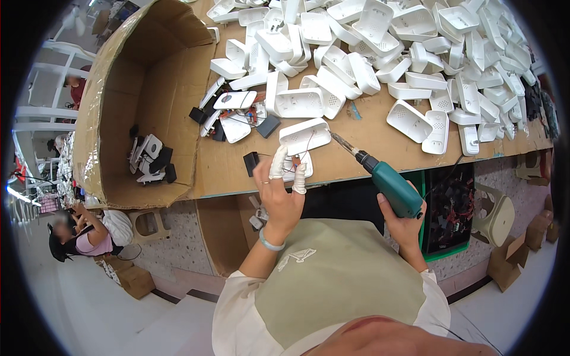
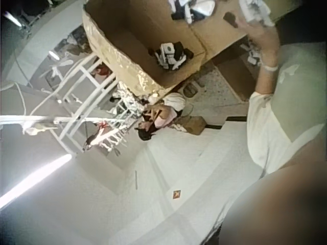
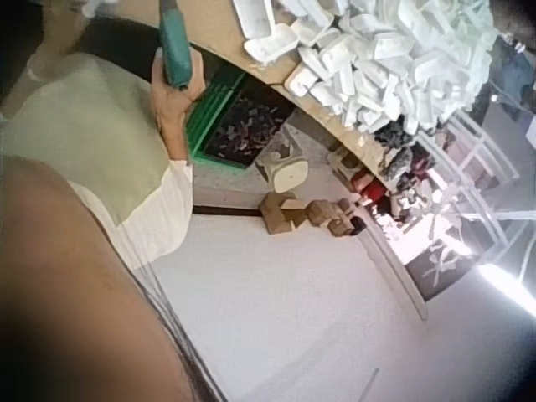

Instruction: Assembling electronic components into plastic housings and soldering wires inside the cases at a factory workbench.

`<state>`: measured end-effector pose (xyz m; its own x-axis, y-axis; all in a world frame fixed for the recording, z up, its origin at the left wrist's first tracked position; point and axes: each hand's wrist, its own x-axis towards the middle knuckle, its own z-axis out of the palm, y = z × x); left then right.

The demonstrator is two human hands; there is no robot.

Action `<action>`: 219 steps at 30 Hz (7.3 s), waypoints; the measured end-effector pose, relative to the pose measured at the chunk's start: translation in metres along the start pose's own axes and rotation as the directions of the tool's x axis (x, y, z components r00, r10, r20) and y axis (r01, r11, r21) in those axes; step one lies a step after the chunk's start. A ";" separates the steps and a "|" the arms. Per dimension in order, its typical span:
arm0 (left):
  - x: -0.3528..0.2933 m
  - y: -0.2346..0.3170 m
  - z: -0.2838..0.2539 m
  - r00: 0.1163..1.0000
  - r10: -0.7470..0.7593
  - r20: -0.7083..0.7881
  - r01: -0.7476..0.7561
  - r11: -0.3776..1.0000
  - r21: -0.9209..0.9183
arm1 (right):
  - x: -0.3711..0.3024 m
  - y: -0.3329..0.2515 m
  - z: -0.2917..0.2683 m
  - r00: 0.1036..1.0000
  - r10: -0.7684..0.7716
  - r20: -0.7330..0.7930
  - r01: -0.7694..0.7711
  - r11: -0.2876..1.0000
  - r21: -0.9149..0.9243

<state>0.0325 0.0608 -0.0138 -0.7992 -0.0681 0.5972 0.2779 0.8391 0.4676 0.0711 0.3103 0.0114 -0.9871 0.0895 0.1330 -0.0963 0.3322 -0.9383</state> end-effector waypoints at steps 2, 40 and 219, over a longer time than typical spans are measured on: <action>-0.011 -0.007 0.000 0.996 -0.071 0.045 0.076 0.990 -0.120 | 0.000 0.002 0.002 1.000 0.016 -0.022 -0.015 0.998 0.055; 0.032 0.004 0.049 0.999 0.010 0.054 -0.025 0.955 0.295 | 0.018 0.019 0.028 0.992 -0.126 0.020 0.127 0.992 -0.019; 0.132 -0.156 -0.020 0.906 0.200 0.373 -0.320 0.901 0.295 | -0.004 0.001 0.008 0.963 0.097 -0.253 -0.043 0.976 0.211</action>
<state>-0.1054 -0.0897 0.0052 -0.8675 0.3071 0.3912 0.3488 0.9364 0.0383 0.0744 0.3030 0.0073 -0.9271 0.3558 0.1179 -0.0790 0.1221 -0.9894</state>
